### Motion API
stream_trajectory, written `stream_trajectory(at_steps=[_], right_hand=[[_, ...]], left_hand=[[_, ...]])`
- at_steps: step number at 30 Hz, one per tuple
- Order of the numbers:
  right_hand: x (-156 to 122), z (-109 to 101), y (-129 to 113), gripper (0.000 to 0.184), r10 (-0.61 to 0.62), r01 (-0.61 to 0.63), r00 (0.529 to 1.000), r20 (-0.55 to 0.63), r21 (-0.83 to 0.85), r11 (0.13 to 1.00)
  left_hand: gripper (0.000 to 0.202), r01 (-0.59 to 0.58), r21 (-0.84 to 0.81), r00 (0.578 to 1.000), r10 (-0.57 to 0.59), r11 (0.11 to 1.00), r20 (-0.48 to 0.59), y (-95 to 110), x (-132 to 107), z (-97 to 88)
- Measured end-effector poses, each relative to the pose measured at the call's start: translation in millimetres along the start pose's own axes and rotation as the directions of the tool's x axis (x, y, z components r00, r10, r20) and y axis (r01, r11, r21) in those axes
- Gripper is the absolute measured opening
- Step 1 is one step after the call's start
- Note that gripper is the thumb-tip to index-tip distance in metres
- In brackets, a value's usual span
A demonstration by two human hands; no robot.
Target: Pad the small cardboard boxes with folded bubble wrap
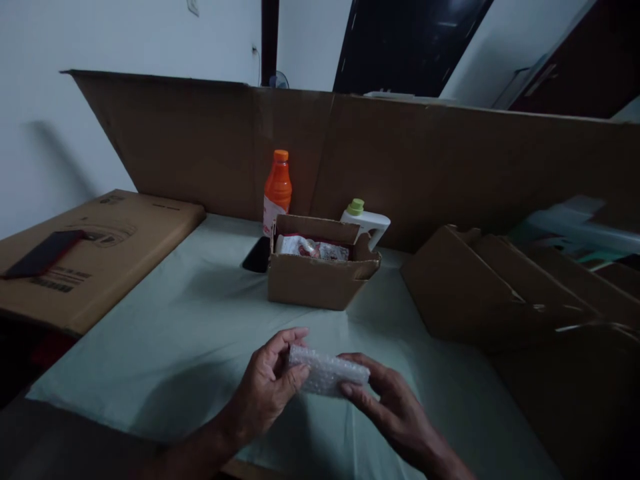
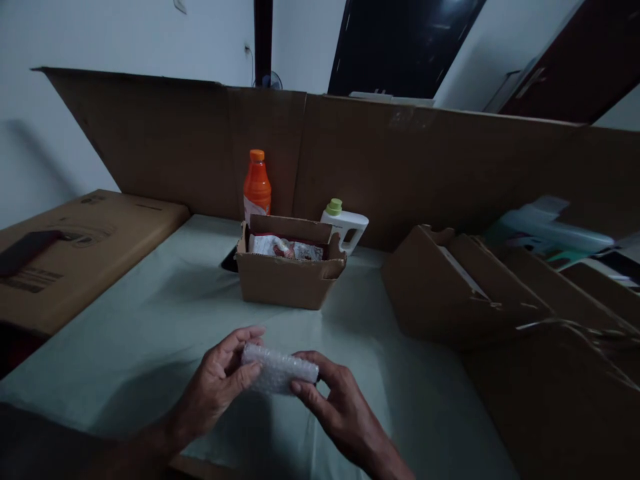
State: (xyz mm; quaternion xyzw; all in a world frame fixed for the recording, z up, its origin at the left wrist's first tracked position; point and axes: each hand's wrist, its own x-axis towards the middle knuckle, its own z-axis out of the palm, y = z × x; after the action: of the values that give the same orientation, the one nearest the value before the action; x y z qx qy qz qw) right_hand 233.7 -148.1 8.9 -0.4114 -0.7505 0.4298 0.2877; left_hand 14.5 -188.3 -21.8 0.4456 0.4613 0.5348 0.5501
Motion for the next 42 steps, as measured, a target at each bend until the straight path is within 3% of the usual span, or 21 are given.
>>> stream_trajectory(at_steps=[2, 3, 5, 7, 8, 11, 14, 16, 19, 22, 26, 28, 30, 32, 33, 35, 36, 37, 39, 42], right_hand=[[18, -23, -16, 0.033, -0.105, 0.094, 0.989, -0.108, -0.106, 0.990], [29, -37, -24, 0.032, -0.160, 0.133, 0.972, -0.172, -0.158, 0.978], [56, -65, -40, 0.031, -0.265, 0.185, 0.920, -0.290, -0.274, 0.944], [88, -89, -49, 0.030, -0.352, 0.205, 0.866, -0.354, -0.392, 0.897], [107, -98, -51, 0.028, -0.382, 0.210, 0.855, -0.351, -0.440, 0.873], [162, -110, -45, 0.019, -0.376, 0.217, 0.902, -0.212, -0.531, 0.819], [206, -104, -29, 0.018, -0.273, 0.225, 0.962, 0.016, -0.618, 0.754], [223, -95, -20, 0.020, -0.209, 0.256, 0.966, 0.152, -0.671, 0.696], [233, -83, -12, 0.012, -0.082, 0.287, 0.953, 0.292, -0.778, 0.559], [234, -73, -15, 0.006, 0.053, 0.285, 0.939, 0.341, -0.853, 0.438], [238, -64, -28, 0.022, 0.160, 0.317, 0.883, 0.442, -0.810, 0.493], [236, -71, -36, 0.037, 0.173, 0.307, 0.871, 0.460, -0.784, 0.539], [222, -88, -43, 0.045, 0.072, 0.273, 0.922, 0.381, -0.770, 0.577], [194, -114, -46, 0.039, -0.106, 0.174, 0.985, 0.138, -0.754, 0.634], [175, -127, -43, 0.033, -0.182, 0.093, 0.983, -0.040, -0.740, 0.666], [135, -146, -29, 0.024, -0.212, -0.101, 0.903, -0.374, -0.663, 0.741], [118, -150, -17, 0.024, -0.190, -0.166, 0.863, -0.468, -0.618, 0.768], [103, -148, -3, 0.027, -0.141, -0.187, 0.859, -0.493, -0.557, 0.809], [88, -130, 29, 0.038, -0.026, -0.162, 0.908, -0.419, -0.407, 0.899], [98, -81, 64, 0.049, 0.062, -0.123, 0.970, -0.234, -0.259, 0.958]], left_hand=[[0.047, -0.206, 0.156, 0.978, 0.210, 0.966, -0.008, 20, 17, -9.0], [0.045, -0.331, 0.269, 0.937, 0.350, 0.904, -0.022, 30, 28, -14.1], [0.046, -0.528, 0.532, 0.779, 0.627, 0.662, -0.006, 47, 54, -23.6], [0.048, -0.562, 0.731, 0.634, 0.770, 0.387, 0.080, 58, 84, -30.0], [0.046, -0.547, 0.785, 0.599, 0.791, 0.291, 0.124, 59, 97, -31.6], [0.026, -0.525, 0.830, 0.606, 0.767, 0.187, 0.211, 53, 124, -31.1], [0.022, -0.557, 0.814, 0.587, 0.772, 0.166, 0.244, 41, 127, -28.7], [0.025, -0.559, 0.814, 0.575, 0.782, 0.159, 0.242, 37, 124, -28.9], [0.026, -0.557, 0.813, 0.585, 0.774, 0.168, 0.240, 37, 122, -31.1], [0.025, -0.565, 0.806, 0.586, 0.773, 0.175, 0.243, 38, 126, -32.1], [0.025, -0.567, 0.806, 0.564, 0.792, 0.169, 0.231, 37, 129, -29.3], [0.035, -0.544, 0.816, 0.571, 0.799, 0.194, 0.190, 36, 128, -29.5], [0.054, -0.513, 0.822, 0.573, 0.811, 0.246, 0.115, 34, 125, -34.5], [0.068, -0.482, 0.811, 0.589, 0.808, 0.331, 0.020, 30, 121, -45.2], [0.070, -0.462, 0.796, 0.614, 0.789, 0.390, -0.030, 26, 120, -51.9], [0.071, -0.404, 0.742, 0.706, 0.698, 0.536, -0.120, 15, 117, -64.3], [0.072, -0.369, 0.700, 0.762, 0.631, 0.611, -0.148, 8, 117, -68.5], [0.073, -0.335, 0.651, 0.814, 0.557, 0.681, -0.164, 0, 117, -70.6], [0.076, -0.279, 0.540, 0.894, 0.420, 0.794, -0.157, -14, 118, -68.2], [0.078, -0.224, 0.380, 0.952, 0.286, 0.898, -0.113, -28, 119, -57.1]])
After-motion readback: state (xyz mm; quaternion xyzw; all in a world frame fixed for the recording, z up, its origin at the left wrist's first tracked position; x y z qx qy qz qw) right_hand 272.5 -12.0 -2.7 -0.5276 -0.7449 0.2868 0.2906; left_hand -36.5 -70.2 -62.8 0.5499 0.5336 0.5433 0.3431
